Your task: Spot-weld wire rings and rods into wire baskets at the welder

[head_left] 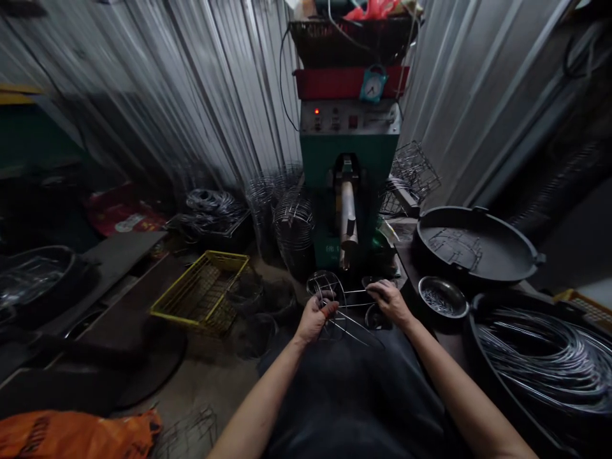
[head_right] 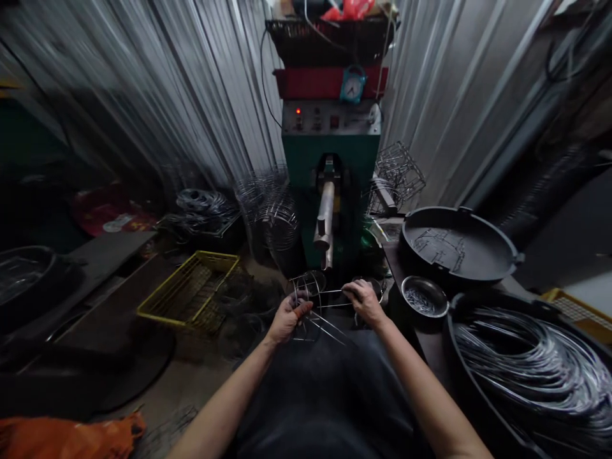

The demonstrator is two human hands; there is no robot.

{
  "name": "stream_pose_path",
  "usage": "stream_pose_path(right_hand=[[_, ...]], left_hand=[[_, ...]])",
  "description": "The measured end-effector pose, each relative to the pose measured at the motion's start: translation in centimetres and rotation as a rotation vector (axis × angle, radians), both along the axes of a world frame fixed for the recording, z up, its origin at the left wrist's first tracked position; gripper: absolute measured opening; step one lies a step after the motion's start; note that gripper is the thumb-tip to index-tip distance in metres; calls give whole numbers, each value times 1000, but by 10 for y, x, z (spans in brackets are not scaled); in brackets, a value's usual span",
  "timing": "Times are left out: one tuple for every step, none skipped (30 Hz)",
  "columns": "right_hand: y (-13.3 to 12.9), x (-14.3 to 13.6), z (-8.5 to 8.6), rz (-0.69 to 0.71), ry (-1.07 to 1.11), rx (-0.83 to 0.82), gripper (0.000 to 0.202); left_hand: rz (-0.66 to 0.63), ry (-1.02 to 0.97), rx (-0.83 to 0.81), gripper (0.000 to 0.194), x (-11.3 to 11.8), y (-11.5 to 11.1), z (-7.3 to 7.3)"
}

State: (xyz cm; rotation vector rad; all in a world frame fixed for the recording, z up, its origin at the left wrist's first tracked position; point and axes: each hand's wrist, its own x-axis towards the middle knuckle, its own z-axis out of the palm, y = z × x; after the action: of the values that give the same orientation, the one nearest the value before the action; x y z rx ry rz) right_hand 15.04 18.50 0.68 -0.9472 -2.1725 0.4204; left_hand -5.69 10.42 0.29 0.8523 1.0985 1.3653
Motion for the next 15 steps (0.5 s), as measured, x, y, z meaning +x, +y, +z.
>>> stream_pose_path(right_hand=[[3, -1, 0, 4, -2, 4, 14], [6, -1, 0, 8, -4, 7, 14], [9, -1, 0, 12, -7, 8, 13], [11, -1, 0, 15, -10, 9, 13], [14, -1, -1, 18, -12, 9, 13], [16, -1, -1, 19, -13, 8, 13], [18, -1, -1, 18, -12, 9, 13], [19, -1, -2, 15, -11, 12, 12], [21, -2, -2, 12, -10, 15, 12], [22, -2, -2, 7, -10, 19, 11], [24, -2, -2, 4, -12, 22, 11], [25, -2, -1, 2, -16, 26, 10], [26, -3, -1, 0, -20, 29, 10], [28, -3, 0, -2, -24, 31, 10], [29, -4, 0, -5, -28, 35, 11]], left_hand=[[0, -13, 0, 40, 0, 3, -1], [-3, -26, 0, 40, 1, 6, -3], [-7, -39, 1, 40, 1, 10, -4], [-12, -51, 3, 40, 1, 12, -6], [-19, -64, 7, 39, 1, 15, -8], [-25, -75, 12, 39, 1, 18, -9], [-28, -85, 15, 39, 2, 20, -11], [-28, -95, 18, 39, 2, 22, -12], [-22, -104, 21, 39, 2, 24, -12], [-13, -110, 25, 40, 3, 25, -13], [-2, -110, 29, 40, 3, 27, -13], [11, -106, 33, 39, 3, 28, -12], [21, -101, 36, 39, 4, 30, -12], [30, -95, 39, 38, 4, 32, -11], [33, -88, 40, 38, 4, 33, -10]])
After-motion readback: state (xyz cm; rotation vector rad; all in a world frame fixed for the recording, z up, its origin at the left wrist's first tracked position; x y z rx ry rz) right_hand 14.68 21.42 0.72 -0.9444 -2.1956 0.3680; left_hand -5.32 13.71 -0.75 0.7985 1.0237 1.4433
